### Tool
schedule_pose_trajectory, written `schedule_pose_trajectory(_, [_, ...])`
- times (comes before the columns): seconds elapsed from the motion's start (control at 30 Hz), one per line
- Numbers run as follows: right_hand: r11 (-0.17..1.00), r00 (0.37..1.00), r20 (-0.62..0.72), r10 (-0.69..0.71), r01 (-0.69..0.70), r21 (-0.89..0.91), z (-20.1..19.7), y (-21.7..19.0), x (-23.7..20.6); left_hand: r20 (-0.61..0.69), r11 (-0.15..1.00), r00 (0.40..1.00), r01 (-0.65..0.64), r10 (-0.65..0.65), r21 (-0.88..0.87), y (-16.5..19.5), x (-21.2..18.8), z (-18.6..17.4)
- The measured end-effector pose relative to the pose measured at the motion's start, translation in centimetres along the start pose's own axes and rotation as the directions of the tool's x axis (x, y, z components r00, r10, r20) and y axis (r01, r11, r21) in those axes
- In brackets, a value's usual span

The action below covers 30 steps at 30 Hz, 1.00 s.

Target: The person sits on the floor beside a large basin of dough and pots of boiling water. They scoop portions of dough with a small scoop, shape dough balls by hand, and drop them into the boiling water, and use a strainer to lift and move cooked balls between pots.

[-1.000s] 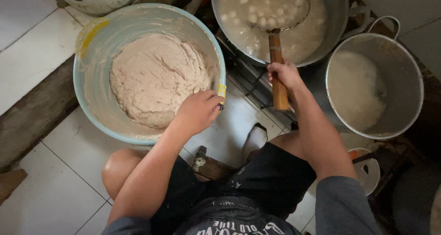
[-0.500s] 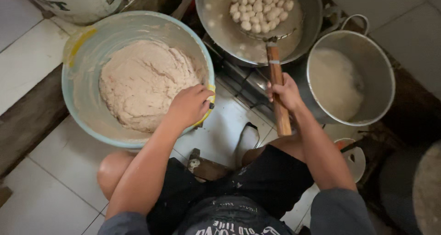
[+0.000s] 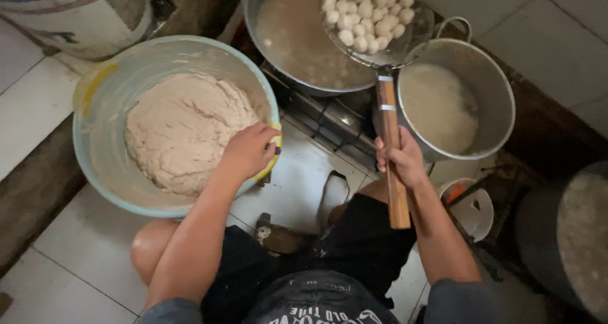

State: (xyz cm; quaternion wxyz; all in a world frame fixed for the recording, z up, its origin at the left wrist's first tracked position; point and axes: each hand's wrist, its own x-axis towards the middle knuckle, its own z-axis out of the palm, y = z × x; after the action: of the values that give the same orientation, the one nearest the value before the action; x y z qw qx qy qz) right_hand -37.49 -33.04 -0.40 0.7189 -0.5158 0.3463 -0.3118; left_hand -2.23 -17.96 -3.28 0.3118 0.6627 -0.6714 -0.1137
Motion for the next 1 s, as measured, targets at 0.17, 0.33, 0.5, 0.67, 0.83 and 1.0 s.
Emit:
schedule_pose_trajectory(0.17, [0.994, 0.985, -0.14, -0.101, 0.104, 0.014, -2.5, -1.5, -6.4, 0.062, 1.0, 0.998, 0.008, -0.007, -0.025, 1.1, 0.2, -0.2])
schedule_pose_trajectory(0.33, [0.989, 0.922, -0.363, -0.138, 0.151, 0.006, -7.5, -2.1, -14.0, 0.147, 0.999, 0.989, 0.032, -0.03, -0.009, 2.3, 0.2, -0.1])
schedule_pose_trajectory(0.5, [0.948, 0.797, -0.514, -0.318, 0.283, -0.147, -15.5, -0.6, -20.6, 0.152, 0.999, 0.988, 0.042, -0.04, -0.013, 2.6, -0.2, 0.6])
schedule_pose_trajectory(0.67, [0.916, 0.625, -0.674, -0.393, 0.331, -0.227, -23.3, 0.8, -25.4, 0.171, 0.999, 0.985, 0.007, -0.014, 0.038, 2.1, -0.6, 1.1])
schedule_pose_trajectory(0.83, [0.953, 0.616, -0.764, -0.191, 0.303, 0.006, -28.6, -0.2, -28.4, 0.162, 1.0, 0.987, 0.015, -0.013, -0.01, 1.8, -1.4, 1.3])
schedule_pose_trajectory(1.0, [0.718, 0.55, -0.779, -0.302, 0.669, 0.193, -31.3, 0.0, -28.8, 0.189, 0.997, 0.98, 0.06, -0.068, 0.049, 1.5, -1.7, 1.4])
